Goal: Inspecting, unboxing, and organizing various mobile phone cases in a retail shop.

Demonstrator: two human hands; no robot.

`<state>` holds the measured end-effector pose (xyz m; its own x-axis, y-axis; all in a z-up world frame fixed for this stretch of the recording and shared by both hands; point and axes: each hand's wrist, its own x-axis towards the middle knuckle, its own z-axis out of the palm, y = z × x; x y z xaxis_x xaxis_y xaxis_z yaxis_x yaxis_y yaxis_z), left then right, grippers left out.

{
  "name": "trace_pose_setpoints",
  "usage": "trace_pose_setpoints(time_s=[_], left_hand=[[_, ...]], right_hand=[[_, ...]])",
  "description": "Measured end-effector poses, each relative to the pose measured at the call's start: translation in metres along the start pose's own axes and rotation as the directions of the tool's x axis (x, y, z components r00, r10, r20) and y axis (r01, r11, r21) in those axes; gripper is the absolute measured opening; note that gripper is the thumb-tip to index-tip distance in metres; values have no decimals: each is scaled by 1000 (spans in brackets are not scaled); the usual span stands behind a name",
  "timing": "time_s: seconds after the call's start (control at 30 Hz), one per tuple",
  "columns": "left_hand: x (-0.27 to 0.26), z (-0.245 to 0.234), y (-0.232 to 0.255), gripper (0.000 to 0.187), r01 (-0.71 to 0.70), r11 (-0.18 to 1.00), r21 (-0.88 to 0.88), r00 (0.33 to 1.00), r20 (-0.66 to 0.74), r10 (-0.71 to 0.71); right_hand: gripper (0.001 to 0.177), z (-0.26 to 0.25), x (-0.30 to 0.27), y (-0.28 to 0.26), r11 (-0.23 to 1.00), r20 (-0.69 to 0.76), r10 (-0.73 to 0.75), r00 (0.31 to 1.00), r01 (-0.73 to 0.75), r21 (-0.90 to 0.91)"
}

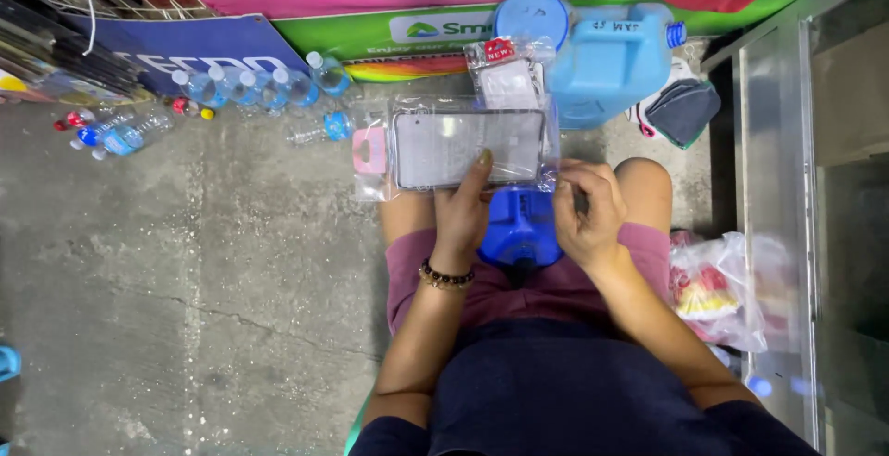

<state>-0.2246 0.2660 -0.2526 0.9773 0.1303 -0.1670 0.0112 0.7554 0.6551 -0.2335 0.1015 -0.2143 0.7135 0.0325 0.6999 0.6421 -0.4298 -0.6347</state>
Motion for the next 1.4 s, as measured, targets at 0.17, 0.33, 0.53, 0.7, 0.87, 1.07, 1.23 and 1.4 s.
trace_pose_setpoints(time_s=[0.17, 0.33, 0.53, 0.7, 0.87, 1.07, 1.23, 1.4], left_hand=[[4, 5, 13, 32, -130, 989, 75, 991, 36, 127], [14, 1, 40, 28, -293, 954, -69, 951, -121, 284], [25, -51, 12, 25, -352, 924, -150, 929, -171, 327], [11, -10, 39, 31, -343, 935, -96, 923, -221, 316], [10, -9, 35, 32, -294, 939, -177, 950, -159, 267], [16, -20, 26, 30, -190, 909, -370, 982, -82, 172], [17, -20, 25, 28, -95, 872, -481, 995, -54, 79], [9, -2, 22, 38, -339, 940, -32, 925, -196, 327]], right_hand=[[21, -1, -10, 16, 997, -67, 70, 995, -72, -41], [20, -11, 2, 12, 991, -91, 113, 989, -118, -54], [19, -7, 4, 23, 922, 27, 374, 927, -375, 101], [15, -10, -4, 42, 901, 58, 415, 908, -419, 112], [18, -11, -10, 59, 716, 185, 561, 807, -585, 382], [21, -15, -17, 81, 501, 334, 612, 717, -678, 538], [20, -18, -10, 80, 371, 419, 641, 643, -737, 565], [12, -16, -25, 96, 556, 414, 524, 744, -667, 496]])
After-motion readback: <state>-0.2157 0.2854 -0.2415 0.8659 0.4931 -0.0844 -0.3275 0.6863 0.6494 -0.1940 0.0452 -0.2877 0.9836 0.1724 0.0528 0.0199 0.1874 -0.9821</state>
